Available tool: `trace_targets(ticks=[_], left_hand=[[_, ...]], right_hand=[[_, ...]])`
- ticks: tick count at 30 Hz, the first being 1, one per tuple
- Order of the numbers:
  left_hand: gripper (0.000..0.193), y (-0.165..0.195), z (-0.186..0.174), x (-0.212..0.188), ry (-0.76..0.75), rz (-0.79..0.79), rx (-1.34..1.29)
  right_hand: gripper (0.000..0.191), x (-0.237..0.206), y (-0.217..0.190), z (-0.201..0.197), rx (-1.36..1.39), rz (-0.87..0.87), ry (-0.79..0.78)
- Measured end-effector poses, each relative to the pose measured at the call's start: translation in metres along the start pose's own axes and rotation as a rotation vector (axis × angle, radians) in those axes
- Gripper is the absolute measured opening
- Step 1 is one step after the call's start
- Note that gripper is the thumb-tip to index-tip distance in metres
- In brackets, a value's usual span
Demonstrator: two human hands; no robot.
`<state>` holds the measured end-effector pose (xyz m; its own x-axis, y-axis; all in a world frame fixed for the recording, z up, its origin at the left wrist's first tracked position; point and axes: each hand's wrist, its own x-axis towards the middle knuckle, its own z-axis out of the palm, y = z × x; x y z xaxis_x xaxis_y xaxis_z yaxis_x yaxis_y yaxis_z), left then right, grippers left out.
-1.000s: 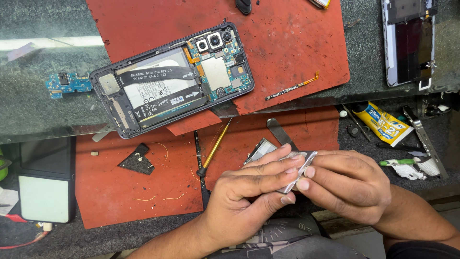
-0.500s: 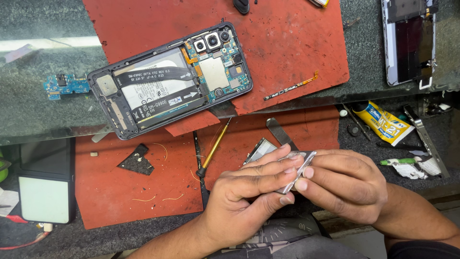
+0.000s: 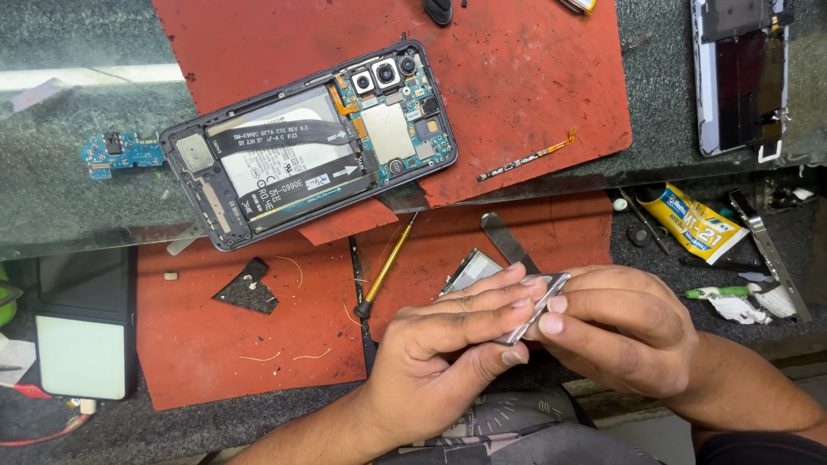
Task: The person pries the old battery out of a disassembled smartphone, peeling and bending the swollen battery pack with their hands and a flat blade, then sets it on the workbench. They take a replacement battery, position it, and use a soldering iron to solder the battery terminal on the bench.
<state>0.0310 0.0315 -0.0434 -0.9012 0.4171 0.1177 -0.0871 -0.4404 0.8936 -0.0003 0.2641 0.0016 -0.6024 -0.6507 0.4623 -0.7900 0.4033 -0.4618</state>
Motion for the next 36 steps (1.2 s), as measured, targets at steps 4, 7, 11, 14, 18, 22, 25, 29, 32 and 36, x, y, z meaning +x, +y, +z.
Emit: trace_targets(ticks=[4,7,11,14,18,22,25,29,32,36], left_hand=[[0.034,0.0,-0.001,0.0,-0.005,-0.006,0.001],[0.034,0.0,-0.001,0.0,-0.004,-0.001,0.002],[0.029,0.0,-0.001,0.0,-0.003,0.023,0.007],[0.028,0.0,-0.001,0.0,-0.004,0.048,0.032],[0.034,0.0,-0.001,0.0,0.013,0.029,0.053],[0.033,-0.001,-0.002,0.001,0.019,0.021,0.048],[0.032,-0.001,-0.002,0.001,0.019,0.005,0.014],[0.032,0.0,-0.002,0.001,0.016,0.013,0.014],[0.032,0.0,-0.001,0.001,0.009,0.017,0.028],[0.033,0.001,-0.002,0.001,0.008,0.016,0.034]], right_hand=[[0.038,0.0,0.002,-0.002,0.008,-0.017,-0.018],[0.036,0.0,0.003,-0.003,0.012,-0.033,-0.024],[0.035,0.001,0.003,-0.001,-0.005,-0.054,-0.013],[0.036,0.0,0.002,0.002,-0.007,-0.054,0.011],[0.039,-0.001,0.0,0.003,-0.016,-0.004,-0.008],[0.041,0.0,-0.003,0.005,-0.016,0.052,-0.001],[0.04,0.003,-0.003,0.006,-0.003,0.064,0.027],[0.038,0.008,0.001,0.003,0.002,0.001,0.023],[0.037,0.01,0.002,0.003,0.008,-0.027,0.027],[0.036,0.01,0.001,0.002,-0.005,-0.044,0.02]])
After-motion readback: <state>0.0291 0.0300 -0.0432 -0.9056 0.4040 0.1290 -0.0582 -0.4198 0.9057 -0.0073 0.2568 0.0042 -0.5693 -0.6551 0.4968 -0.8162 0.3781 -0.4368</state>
